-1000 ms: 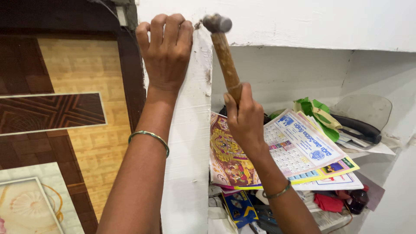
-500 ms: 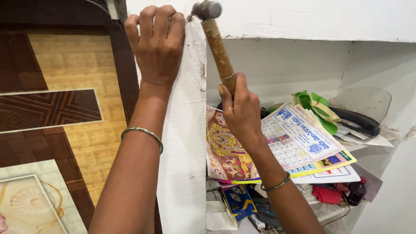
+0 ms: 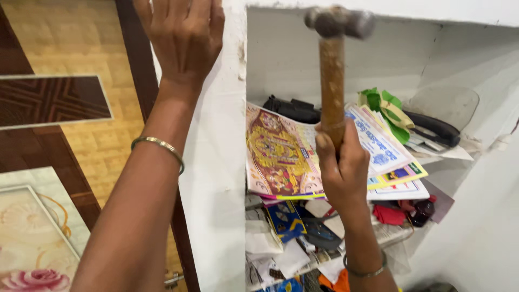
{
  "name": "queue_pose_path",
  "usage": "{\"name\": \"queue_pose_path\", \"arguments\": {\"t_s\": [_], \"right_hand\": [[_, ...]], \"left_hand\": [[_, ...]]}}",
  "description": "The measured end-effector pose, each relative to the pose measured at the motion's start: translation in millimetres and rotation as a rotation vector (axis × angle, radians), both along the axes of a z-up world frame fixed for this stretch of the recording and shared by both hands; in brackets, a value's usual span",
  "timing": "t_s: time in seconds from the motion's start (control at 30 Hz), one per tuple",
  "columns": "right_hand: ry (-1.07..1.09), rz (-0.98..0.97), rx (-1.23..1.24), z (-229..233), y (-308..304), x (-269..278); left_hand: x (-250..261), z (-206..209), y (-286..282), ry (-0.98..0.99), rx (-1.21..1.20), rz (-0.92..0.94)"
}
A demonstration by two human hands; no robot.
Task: The person uses a hammer and nail to hang a 2023 calendar on a wall, then removes it and hangs a 2024 calendar in its place. The person also briefly handles a 2022 calendar before securing the 2024 calendar with a nail and hammer.
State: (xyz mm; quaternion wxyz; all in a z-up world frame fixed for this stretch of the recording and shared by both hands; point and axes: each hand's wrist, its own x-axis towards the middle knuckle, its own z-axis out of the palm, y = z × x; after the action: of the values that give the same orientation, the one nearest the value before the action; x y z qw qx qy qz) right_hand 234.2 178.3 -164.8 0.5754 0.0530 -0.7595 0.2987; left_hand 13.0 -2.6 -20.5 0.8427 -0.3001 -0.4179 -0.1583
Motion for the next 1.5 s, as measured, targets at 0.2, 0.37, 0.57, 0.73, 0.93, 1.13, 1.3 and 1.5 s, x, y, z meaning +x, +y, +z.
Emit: {"name": "queue_pose_path", "arguments": {"t_s": [0.2,0.37,0.57,0.73,0.93,1.13,1.3,1.5], "right_hand": [[-0.213,0.392,-0.426,-89.5,0.6,33.1],[-0.302,0.589,-0.674,-170.6,4.9,37.3],[-0.641,0.344,-0.743,-259.1,11.8,62.1],[-0.775,0.348,-0.703,-324.6,18.6,81.6],[-1.123,0.259,-1.007,-401.3,26.1,81.9],[-1.039,0.353,-1.212,-492.8,28.3,54.2],[-0.905,0.327,-1.181,-550.6,19.8,14.6],[-0.735,0.344,-1.041,-575.5,21.3,-50.7]], "left_hand": [[49.2,-109.2,3.0,-0.219,-0.05,-0.268],[111.6,-241.4,-0.2,-0.476,0.002,-0.454],[177.7,-372.0,15.7,-1.057,0.096,-0.797],[181.2,-450.5,24.1,-1.506,0.36,-1.208],[165.4,-512.3,20.6,-1.805,0.627,-1.574],[172.1,-552.0,10.4,-2.008,0.817,-1.784],[182.2,-561.2,-6.2,-2.136,0.791,-1.744],[185.7,-554.8,-19.7,-2.119,0.841,-1.764]]}}
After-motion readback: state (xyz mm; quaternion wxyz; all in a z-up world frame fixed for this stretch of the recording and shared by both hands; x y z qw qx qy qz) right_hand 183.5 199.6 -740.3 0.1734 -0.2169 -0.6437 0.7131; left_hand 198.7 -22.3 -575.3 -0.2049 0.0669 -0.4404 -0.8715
